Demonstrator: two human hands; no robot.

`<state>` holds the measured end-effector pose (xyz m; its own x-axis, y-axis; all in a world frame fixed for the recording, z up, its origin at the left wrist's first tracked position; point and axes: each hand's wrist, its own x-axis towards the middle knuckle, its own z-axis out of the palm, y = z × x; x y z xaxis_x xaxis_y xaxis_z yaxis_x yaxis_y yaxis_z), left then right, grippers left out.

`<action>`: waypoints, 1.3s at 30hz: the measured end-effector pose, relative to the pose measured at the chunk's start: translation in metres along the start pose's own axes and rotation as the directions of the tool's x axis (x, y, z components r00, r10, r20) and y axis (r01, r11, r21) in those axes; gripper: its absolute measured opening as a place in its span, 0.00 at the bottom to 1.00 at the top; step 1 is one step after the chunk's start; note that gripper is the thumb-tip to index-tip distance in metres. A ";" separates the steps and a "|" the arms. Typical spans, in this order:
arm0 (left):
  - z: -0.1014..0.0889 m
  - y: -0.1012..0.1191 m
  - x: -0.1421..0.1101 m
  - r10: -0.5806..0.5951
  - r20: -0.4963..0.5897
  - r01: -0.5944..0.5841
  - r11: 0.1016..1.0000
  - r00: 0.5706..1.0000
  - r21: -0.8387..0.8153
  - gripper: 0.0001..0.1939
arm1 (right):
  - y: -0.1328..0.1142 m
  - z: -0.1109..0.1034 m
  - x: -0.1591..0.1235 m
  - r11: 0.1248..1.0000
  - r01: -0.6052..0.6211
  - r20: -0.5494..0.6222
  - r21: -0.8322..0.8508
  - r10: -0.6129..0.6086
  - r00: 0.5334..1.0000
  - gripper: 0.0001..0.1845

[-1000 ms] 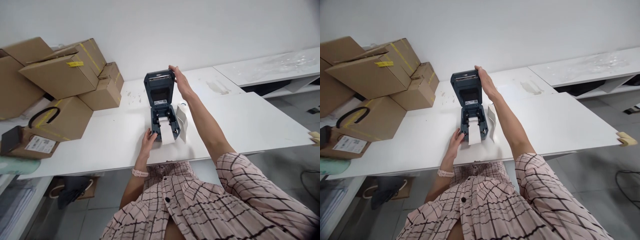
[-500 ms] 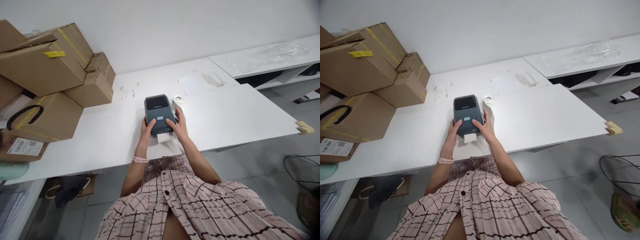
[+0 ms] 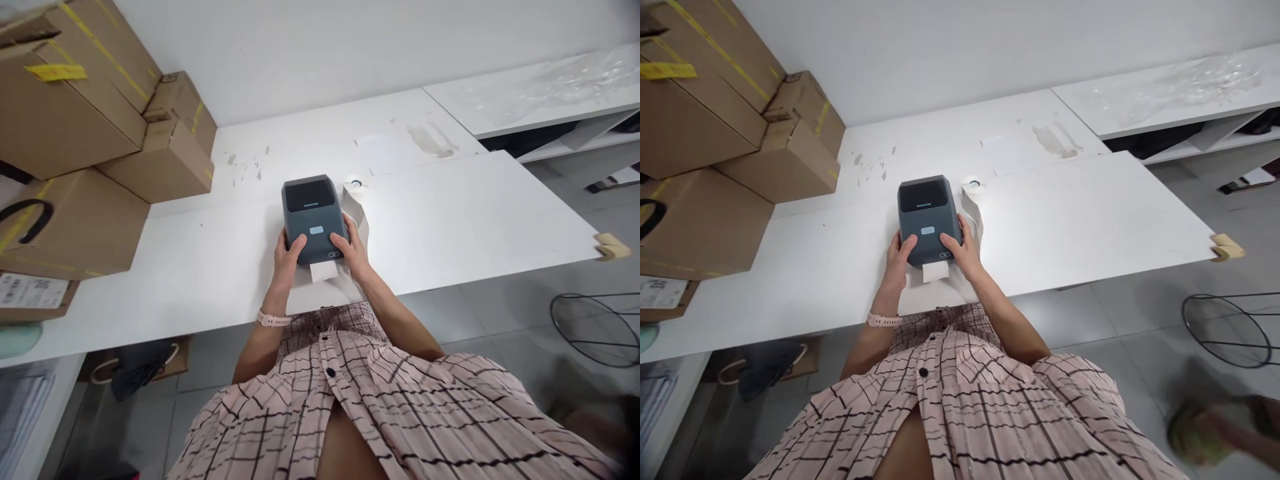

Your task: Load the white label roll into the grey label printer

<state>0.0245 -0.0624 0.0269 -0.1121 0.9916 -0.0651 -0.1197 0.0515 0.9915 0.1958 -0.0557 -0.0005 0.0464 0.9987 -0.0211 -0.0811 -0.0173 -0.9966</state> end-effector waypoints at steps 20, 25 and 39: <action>0.012 -0.031 -0.061 -0.222 0.071 0.218 0.974 0.973 0.053 0.27 | -0.016 0.004 -0.005 0.922 0.237 -0.106 -0.307 -0.281 0.954 0.37; -0.011 -0.031 -0.065 -0.155 0.095 0.140 0.980 0.983 0.144 0.24 | -0.045 0.009 -0.014 0.621 0.518 0.205 -0.589 -0.505 0.839 0.25; -0.003 0.009 -0.032 0.104 -0.054 -0.097 0.989 0.993 0.112 0.37 | -0.043 -0.010 -0.032 0.813 0.354 0.054 -0.463 -0.372 0.927 0.29</action>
<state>0.0236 -0.0942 0.0375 -0.1772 0.9836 0.0324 0.0035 -0.0323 0.9995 0.2082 -0.0875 0.0426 0.0193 0.9344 0.3558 0.4120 0.3168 -0.8543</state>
